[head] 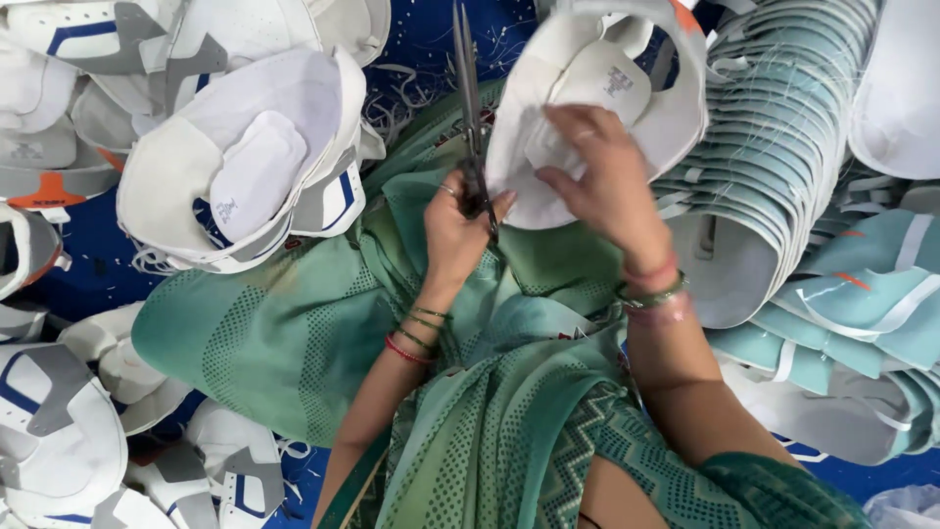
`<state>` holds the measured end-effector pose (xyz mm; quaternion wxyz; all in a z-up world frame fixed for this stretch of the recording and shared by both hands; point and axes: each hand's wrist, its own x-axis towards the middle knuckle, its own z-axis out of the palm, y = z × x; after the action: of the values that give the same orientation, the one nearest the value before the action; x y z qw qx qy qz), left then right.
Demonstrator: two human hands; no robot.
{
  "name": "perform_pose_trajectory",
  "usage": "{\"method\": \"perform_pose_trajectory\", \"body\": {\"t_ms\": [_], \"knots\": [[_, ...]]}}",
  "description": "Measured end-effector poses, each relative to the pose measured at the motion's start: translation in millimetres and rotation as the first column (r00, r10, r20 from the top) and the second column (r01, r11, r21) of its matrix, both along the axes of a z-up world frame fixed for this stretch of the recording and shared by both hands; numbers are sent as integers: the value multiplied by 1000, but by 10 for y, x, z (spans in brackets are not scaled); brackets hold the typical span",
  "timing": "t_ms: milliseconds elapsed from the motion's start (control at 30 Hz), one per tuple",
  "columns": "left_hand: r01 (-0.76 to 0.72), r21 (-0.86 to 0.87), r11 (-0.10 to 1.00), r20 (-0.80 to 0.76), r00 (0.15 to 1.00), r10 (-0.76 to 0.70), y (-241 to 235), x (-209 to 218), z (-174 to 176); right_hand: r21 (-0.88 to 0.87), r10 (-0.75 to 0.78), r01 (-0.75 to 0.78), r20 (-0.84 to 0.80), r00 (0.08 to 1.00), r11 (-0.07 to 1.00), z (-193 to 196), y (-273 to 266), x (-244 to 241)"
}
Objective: The person trims excess material and finishes shoe uppers using scissors.
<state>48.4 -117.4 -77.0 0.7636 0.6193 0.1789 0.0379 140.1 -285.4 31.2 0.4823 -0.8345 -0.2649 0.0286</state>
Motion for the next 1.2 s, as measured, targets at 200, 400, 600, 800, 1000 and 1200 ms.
{"method": "perform_pose_trajectory", "body": {"t_ms": [200,400,600,800,1000,1200], "knots": [[-83,440,894,70,996,58,419,-299,-15,-338,56,66,337,940,939,-354,148,54],[-34,924,381,87,988,-124,892,-482,-9,-157,-298,269,-209,931,950,-438,-18,59],[-31,988,152,58,982,-177,868,-381,98,179,-160,224,-313,936,958,-555,-51,99],[-37,990,137,67,974,-218,819,-378,-116,247,-90,228,-469,878,942,-550,-151,113],[5,955,297,14,998,-60,869,-460,-85,413,48,188,-498,866,891,-43,-124,-24],[-38,932,360,50,999,-22,842,-496,-89,-331,70,65,381,922,941,-148,-58,-81]]}}
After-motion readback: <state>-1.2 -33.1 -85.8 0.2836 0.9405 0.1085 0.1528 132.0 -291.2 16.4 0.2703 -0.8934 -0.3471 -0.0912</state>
